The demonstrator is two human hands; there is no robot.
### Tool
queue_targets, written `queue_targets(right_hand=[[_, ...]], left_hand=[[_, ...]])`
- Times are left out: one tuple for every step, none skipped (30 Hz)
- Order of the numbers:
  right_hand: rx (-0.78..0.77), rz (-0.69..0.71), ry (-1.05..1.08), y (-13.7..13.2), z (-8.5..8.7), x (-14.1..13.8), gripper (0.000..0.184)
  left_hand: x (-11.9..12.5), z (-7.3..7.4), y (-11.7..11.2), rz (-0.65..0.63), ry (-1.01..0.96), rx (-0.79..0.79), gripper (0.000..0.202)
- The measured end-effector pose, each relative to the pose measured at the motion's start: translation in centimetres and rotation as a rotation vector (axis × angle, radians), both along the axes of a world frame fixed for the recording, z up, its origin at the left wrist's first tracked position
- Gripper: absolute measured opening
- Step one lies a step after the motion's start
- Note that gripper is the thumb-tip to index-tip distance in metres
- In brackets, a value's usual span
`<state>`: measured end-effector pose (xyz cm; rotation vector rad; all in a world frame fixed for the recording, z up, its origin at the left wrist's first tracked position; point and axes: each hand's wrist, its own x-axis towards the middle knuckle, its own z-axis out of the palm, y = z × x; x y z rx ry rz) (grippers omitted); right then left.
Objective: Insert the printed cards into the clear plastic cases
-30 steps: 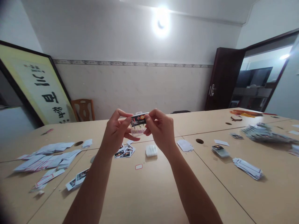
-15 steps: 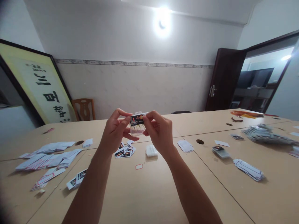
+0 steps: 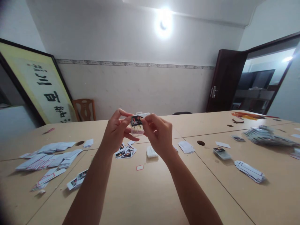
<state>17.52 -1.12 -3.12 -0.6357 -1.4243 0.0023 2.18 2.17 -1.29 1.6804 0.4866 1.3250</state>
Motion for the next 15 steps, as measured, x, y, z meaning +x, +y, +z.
queue_targets(right_hand=[[0.017, -0.023, -0.018, -0.02, -0.02, 0.01, 0.020], [0.030, -0.048, -0.037, -0.04, -0.03, 0.03, 0.019], [0.036, -0.071, -0.055, -0.08, -0.04, 0.05, 0.019], [0.035, -0.087, -0.069, -0.11, -0.05, 0.08, 0.020], [0.028, -0.095, -0.077, -0.14, -0.06, 0.11, 0.020], [0.018, -0.093, -0.079, -0.15, -0.06, 0.15, 0.020], [0.009, -0.084, -0.077, -0.16, -0.06, 0.19, 0.021], [0.006, -0.072, -0.076, -0.14, -0.07, 0.25, 0.021], [0.007, -0.058, -0.081, -0.11, -0.08, 0.32, 0.021], [0.013, -0.043, -0.087, -0.05, -0.09, 0.39, 0.020], [0.022, -0.029, -0.094, 0.01, -0.11, 0.46, 0.020], [0.031, -0.020, -0.100, 0.08, -0.14, 0.52, 0.019], [0.038, -0.017, -0.107, 0.15, -0.18, 0.58, 0.018], [0.039, -0.019, -0.113, 0.22, -0.22, 0.62, 0.018], [0.037, -0.027, -0.117, 0.27, -0.26, 0.65, 0.018]], left_hand=[[0.01, 0.01, 0.03, -0.001, 0.004, 0.001, 0.035], [0.02, 0.02, 0.06, 0.000, 0.009, 0.001, 0.035], [0.04, 0.04, 0.08, 0.000, 0.012, 0.001, 0.034], [0.05, 0.05, 0.09, -0.001, 0.015, 0.001, 0.034], [0.06, 0.06, 0.09, -0.001, 0.018, 0.000, 0.034], [0.07, 0.07, 0.06, -0.002, 0.019, 0.002, 0.035], [0.08, 0.08, 0.02, -0.004, 0.020, 0.004, 0.035], [0.09, 0.09, -0.03, -0.006, 0.022, 0.007, 0.035], [0.10, 0.10, -0.08, -0.007, 0.023, 0.012, 0.035], [0.10, 0.10, -0.11, -0.007, 0.026, 0.017, 0.035], [0.10, 0.09, -0.14, -0.006, 0.029, 0.022, 0.036], [0.10, 0.08, -0.13, -0.006, 0.032, 0.025, 0.036], [0.11, 0.05, -0.11, -0.007, 0.034, 0.027, 0.035], [0.12, 0.03, -0.06, -0.008, 0.034, 0.029, 0.035], [0.14, 0.00, 0.00, -0.009, 0.032, 0.028, 0.034]])
